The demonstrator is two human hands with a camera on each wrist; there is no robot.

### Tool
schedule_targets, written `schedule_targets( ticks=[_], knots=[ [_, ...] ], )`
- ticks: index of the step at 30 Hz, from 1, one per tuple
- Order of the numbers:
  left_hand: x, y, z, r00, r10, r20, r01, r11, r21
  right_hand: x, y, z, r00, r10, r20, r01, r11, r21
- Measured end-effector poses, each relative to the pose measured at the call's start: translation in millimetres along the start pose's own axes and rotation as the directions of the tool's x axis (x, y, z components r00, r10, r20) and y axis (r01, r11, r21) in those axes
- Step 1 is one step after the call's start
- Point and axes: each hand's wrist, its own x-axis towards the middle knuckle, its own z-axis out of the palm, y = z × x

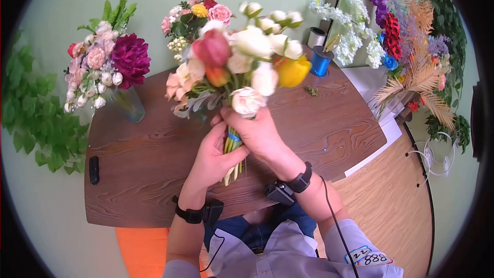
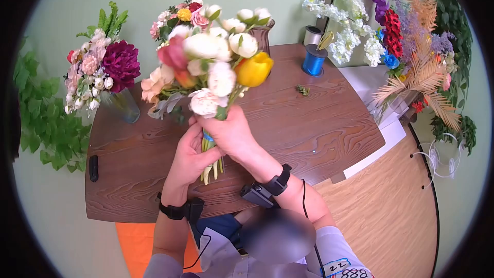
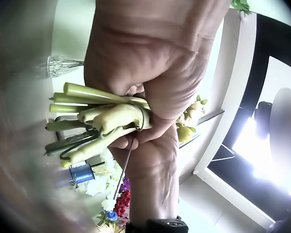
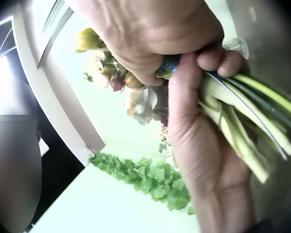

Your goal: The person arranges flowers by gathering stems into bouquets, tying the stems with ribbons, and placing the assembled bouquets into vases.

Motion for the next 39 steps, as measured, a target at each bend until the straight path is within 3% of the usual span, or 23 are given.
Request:
schedule_targets(
  ticks=[1,3,4,6,9,12,14,16,17,20,22,23,25,27,30,34,36,39],
  knots=[
    [-1,5,-2,1.0,-0.003,-0.008,0.003,1.0,-0.001,2,-2,1,0.998,-0.07,-0.003,0.07,0.997,0.018],
    [-4,20,-8,0.992,-0.07,0.102,0.097,0.953,-0.287,0,-18,-3,0.999,0.039,-0.011,-0.037,0.989,0.142],
    [-5,20,-14,0.993,-0.069,0.1,0.095,0.953,-0.288,0,-27,-4,0.997,0.076,-0.01,-0.072,0.975,0.212],
    [-4,19,-23,0.977,-0.146,0.152,0.203,0.846,-0.494,1,-35,-5,0.997,0.072,0.011,-0.072,0.968,0.24],
    [-4,14,-20,0.972,-0.192,0.138,0.236,0.795,-0.558,5,-25,-12,0.964,0.072,0.257,-0.158,0.929,0.333],
    [-8,4,-18,0.967,-0.226,0.117,0.248,0.733,-0.634,-11,-47,1,0.949,0.157,0.272,-0.267,0.859,0.436],
    [-3,12,-18,0.969,-0.235,0.075,0.236,0.792,-0.563,-9,-46,-3,0.948,0.129,0.29,-0.252,0.861,0.441],
    [0,13,-19,0.976,-0.216,0.036,0.2,0.812,-0.549,-6,-45,-3,0.981,-0.071,0.181,0.03,0.976,0.217],
    [-2,18,-19,0.978,-0.208,0.025,0.192,0.845,-0.499,-7,-50,-3,0.994,0.014,0.112,-0.036,0.979,0.198],
    [-9,22,-11,0.978,-0.209,0.025,0.205,0.917,-0.342,-2,-41,3,0.998,0.06,0.006,-0.06,0.98,0.188],
    [-12,34,13,0.977,-0.208,0.038,0.198,0.963,0.181,9,-21,-3,0.99,-0.134,0.049,0.132,0.99,0.041],
    [-9,27,16,0.981,-0.196,0.009,0.181,0.921,0.344,10,-18,-4,0.993,-0.112,0.025,0.112,0.994,0.011],
    [-6,13,22,0.986,-0.164,-0.006,0.16,0.953,0.255,9,-21,-3,0.996,-0.084,0.009,0.084,0.996,-0.016],
    [-4,9,23,0.992,-0.128,-0.018,0.129,0.977,0.168,4,-39,0,0.988,0.147,-0.044,-0.151,0.985,-0.086],
    [-5,7,25,0.99,-0.122,-0.073,0.128,0.989,0.08,10,-31,-1,0.992,0.124,-0.005,-0.124,0.986,-0.11],
    [-3,10,21,0.989,-0.091,-0.118,0.108,0.985,0.138,15,-18,0,0.998,0.053,-0.015,-0.054,0.992,-0.113],
    [-4,6,19,0.986,-0.098,-0.133,0.119,0.979,0.165,15,-17,3,0.998,-0.068,-0.019,0.062,0.97,-0.236],
    [-6,3,17,0.982,-0.075,-0.174,0.103,0.982,0.16,14,-21,4,0.998,-0.067,0.022,0.07,0.963,-0.261]
  ],
)
